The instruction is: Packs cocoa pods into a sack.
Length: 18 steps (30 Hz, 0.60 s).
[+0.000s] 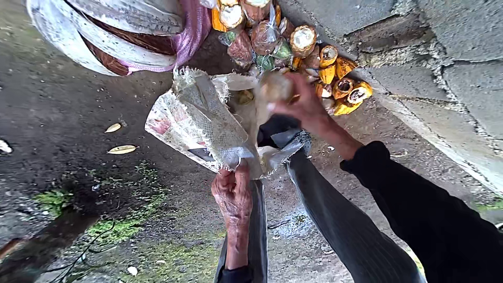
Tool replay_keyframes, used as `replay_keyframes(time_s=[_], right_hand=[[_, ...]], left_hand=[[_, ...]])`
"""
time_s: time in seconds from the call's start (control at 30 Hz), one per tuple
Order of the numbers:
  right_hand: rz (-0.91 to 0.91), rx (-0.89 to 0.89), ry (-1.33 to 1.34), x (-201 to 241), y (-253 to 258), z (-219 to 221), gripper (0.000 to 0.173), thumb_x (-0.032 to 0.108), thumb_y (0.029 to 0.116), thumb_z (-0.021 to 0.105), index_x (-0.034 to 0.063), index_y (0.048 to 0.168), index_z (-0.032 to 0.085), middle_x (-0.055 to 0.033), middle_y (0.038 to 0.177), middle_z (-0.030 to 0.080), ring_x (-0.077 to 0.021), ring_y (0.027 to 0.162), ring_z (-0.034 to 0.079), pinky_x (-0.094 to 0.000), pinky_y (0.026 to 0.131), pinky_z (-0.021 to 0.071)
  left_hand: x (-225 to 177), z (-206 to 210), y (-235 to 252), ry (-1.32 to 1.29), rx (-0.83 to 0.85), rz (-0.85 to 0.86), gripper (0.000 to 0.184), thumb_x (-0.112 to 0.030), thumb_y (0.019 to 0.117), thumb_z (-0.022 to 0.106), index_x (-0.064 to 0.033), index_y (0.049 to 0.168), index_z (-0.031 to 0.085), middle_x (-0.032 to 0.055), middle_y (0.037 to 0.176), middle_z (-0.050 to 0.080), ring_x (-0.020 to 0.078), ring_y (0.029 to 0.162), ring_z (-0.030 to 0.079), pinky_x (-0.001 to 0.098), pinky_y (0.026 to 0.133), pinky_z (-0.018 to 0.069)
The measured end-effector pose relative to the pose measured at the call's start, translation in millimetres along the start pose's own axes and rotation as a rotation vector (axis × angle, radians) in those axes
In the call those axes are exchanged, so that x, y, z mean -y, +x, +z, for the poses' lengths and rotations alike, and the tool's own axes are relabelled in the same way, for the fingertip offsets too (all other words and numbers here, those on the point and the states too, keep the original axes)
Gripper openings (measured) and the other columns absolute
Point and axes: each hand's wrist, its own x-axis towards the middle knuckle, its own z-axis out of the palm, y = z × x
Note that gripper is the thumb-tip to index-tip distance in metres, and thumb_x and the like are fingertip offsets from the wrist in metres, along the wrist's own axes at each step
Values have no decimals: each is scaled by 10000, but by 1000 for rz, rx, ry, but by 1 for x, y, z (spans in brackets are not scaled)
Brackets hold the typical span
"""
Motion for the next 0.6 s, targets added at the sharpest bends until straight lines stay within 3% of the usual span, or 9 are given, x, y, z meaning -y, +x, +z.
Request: replay_keyframes(time_s=[0.07,0.1,0.17,0.2,0.27,0.37,0.43,0.5,0.6], right_hand=[[-6,222,-61,3,18,1,758,459,845,815,102,1457,546,-100,1370,628,-209,1187,639,-428,976,561],[-1,199,-97,0,31,-6,690,445,893,769,91,1447,561,-96,1380,630,-205,1201,643,-429,997,561],[16,-73,-217,-13,61,-27,530,344,958,702,60,1391,594,-120,1304,666,-219,1129,682,-436,970,580],[52,-236,-319,-20,79,-39,496,282,950,701,51,1376,599,-145,1290,664,-250,1125,678,-458,973,567],[118,-411,-530,-35,115,-53,626,167,885,718,66,1470,519,-179,1411,576,-316,1259,592,-495,1060,488],[138,-314,-754,-48,149,-53,937,79,762,782,135,1592,351,-188,1602,368,-406,1389,469,-595,1080,444],[162,-204,-803,-44,158,-47,1052,33,717,814,157,1620,288,-199,1669,222,-490,1365,457,-687,988,454],[218,-140,-843,-40,165,-43,1107,21,711,828,182,1638,244,-178,1697,132,-521,1327,472,-707,937,472],[235,-135,-885,-41,174,-39,1096,19,707,831,169,1633,264,-193,1700,106,-558,1327,453,-734,938,458]], left_hand=[[0,1,2,-7,-8,14,117,-50,952,567,-40,903,673,-70,779,700,0,751,689,194,703,591],[0,1,3,-9,-18,16,115,-51,952,568,-46,900,671,-78,778,699,-5,752,690,190,703,592],[1,-2,3,-11,-28,10,112,-54,951,569,-57,891,664,-90,767,689,-12,741,683,185,695,586],[2,-3,3,-12,-28,11,112,-53,950,568,-61,886,660,-94,761,684,-14,733,679,184,688,582],[3,-6,4,4,-36,20,118,-56,947,565,-73,870,653,-110,744,670,-29,715,667,169,671,570],[4,-13,6,-17,-36,10,125,-44,949,559,-79,878,656,-114,737,668,-26,699,662,169,650,568],[3,-14,6,-11,-37,-3,124,-47,942,557,-80,871,653,-119,725,661,-34,684,654,159,633,558],[3,-14,5,-12,-26,-2,118,-48,938,566,-67,871,661,-110,742,676,-34,704,664,162,653,569],[4,-16,4,-15,-25,-9,107,-41,928,578,-48,875,671,-87,772,695,-23,736,680,170,683,587]])
